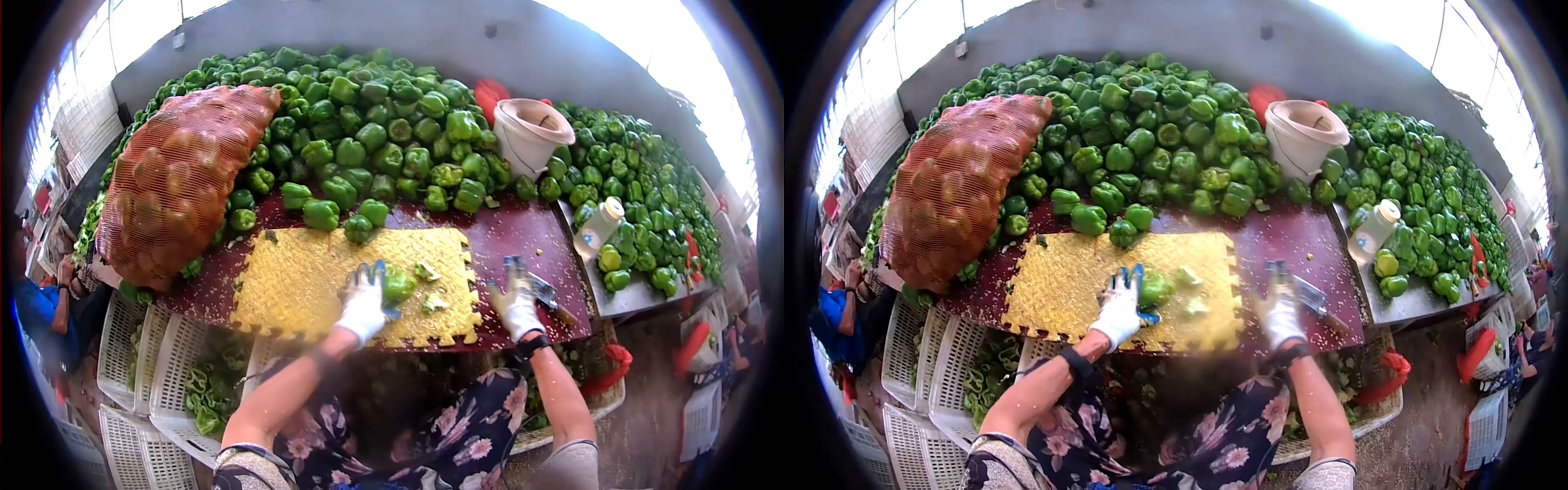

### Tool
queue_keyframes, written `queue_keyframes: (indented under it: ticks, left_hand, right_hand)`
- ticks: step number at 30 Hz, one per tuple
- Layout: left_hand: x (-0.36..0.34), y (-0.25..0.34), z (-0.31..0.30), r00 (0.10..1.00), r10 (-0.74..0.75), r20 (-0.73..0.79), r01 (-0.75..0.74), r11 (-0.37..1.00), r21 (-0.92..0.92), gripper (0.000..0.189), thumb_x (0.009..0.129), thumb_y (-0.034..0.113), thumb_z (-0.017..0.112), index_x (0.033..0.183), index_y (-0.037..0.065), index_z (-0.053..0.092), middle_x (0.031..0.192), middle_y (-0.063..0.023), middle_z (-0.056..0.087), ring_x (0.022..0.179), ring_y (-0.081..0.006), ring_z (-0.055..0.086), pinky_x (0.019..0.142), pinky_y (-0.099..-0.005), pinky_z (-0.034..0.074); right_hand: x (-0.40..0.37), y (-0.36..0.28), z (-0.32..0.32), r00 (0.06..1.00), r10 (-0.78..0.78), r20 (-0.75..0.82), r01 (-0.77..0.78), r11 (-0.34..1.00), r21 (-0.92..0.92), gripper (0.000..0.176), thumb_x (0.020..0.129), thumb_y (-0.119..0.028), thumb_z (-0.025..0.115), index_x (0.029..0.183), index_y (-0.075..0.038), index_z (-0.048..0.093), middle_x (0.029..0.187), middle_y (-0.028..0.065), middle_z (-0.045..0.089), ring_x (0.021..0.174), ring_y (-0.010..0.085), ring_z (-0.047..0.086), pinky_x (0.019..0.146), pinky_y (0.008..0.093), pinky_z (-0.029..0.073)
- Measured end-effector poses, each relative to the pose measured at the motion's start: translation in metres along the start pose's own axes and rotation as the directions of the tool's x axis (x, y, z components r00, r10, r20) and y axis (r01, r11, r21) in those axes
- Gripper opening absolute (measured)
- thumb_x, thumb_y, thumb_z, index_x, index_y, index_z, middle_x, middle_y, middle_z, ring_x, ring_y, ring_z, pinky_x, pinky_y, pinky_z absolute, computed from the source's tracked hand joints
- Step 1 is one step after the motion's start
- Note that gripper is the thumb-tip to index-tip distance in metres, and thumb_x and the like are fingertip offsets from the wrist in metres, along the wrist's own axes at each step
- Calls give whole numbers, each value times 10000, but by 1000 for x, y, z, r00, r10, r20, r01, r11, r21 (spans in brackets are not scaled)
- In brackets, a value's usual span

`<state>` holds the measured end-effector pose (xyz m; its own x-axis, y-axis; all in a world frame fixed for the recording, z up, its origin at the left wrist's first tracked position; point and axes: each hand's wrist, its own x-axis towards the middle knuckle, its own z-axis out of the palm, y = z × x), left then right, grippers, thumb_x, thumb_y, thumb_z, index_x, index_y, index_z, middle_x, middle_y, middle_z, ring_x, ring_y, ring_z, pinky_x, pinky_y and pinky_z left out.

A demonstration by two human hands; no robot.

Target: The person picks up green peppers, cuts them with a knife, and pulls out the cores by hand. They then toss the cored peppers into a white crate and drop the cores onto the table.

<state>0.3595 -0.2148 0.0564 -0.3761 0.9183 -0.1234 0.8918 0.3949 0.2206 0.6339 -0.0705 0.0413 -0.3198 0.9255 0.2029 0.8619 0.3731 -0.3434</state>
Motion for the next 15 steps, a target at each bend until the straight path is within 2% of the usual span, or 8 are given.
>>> queue_keyframes:
  ticks: [1, 2, 4, 6, 8, 10, 13, 15]
  left_hand:
    - [-8, -2, 16, 994, 16, -106, -25, 997, -79, 1185, 678, 468, 848, 1569, 156, 133, 1537, -292, 251, 1382, -475, 314, 1097, -543, 331]
    - [-17, -5, 21, 996, 31, -85, -50, 970, -237, 1162, 715, 473, 824, 1565, 114, 118, 1572, -229, 215, 1432, -427, 235, 1151, -523, 269]
    - [-29, -14, 57, 929, 66, -364, -208, 907, -367, 1089, 672, 404, 867, 1515, 62, 269, 1455, -264, 360, 1317, -438, 374, 1102, -477, 340]
    - [-41, -12, 64, 913, 53, -404, -224, 894, -389, 1055, 676, 368, 870, 1498, 41, 294, 1428, -252, 385, 1283, -417, 412, 1088, -465, 359]
    - [-46, -10, 63, 893, 41, -447, -245, 879, -409, 1022, 680, 332, 873, 1480, 20, 319, 1401, -239, 410, 1249, -396, 450, 1075, -452, 378]
    - [-47, -7, 60, 958, -114, -263, -141, 611, -779, 1030, 677, 263, 881, 1487, 8, 298, 1408, -225, 430, 1272, -350, 446, 1120, -389, 333]
    - [-45, -5, 68, 954, -146, -263, -136, 569, -811, 1021, 693, 253, 875, 1477, -23, 282, 1376, -199, 476, 1243, -334, 479, 1082, -373, 371]
    - [-40, -10, 80, 952, -146, -268, -127, 608, -783, 999, 722, 216, 864, 1480, -9, 254, 1375, -155, 493, 1222, -288, 507, 1039, -365, 437]
  right_hand:
    - [-4, 24, -10, 993, 117, -34, -120, 986, -117, 803, 874, -365, 665, 1511, -41, 299, 1562, 223, 279, 1416, 409, 310, 1172, 461, 262]
    - [-9, 47, -20, 971, 227, -78, -239, 945, -226, 786, 878, -377, 649, 1499, -27, 319, 1549, 237, 297, 1410, 419, 314, 1166, 469, 270]
    - [-21, 94, -31, 930, 364, -56, -367, 903, -222, 762, 907, -413, 589, 1502, -21, 317, 1541, 229, 318, 1424, 432, 278, 1191, 499, 180]
    - [-29, 149, -14, 912, 410, -17, -405, 894, -193, 731, 899, -415, 597, 1468, -15, 374, 1469, 271, 401, 1374, 459, 341, 1160, 521, 245]
    - [-36, 158, -14, 943, 334, -16, -329, 918, -224, 711, 889, -408, 615, 1448, -21, 407, 1415, 296, 445, 1342, 470, 373, 1134, 531, 288]
    - [-37, 155, -11, 949, 297, -108, -315, 917, -244, 629, 873, -387, 641, 1367, -27, 491, 1351, 281, 510, 1312, 458, 413, 1108, 532, 316]
    - [-27, 148, -16, 995, 97, 5, -83, 880, -468, 446, 912, -355, 587, 1201, -16, 577, 1155, 233, 627, 1119, 429, 558, 976, 542, 421]
    - [-24, 135, -17, 988, 153, 13, -138, 925, -355, 422, 927, -365, 564, 1146, -5, 595, 1128, 235, 642, 1103, 415, 580, 952, 531, 438]
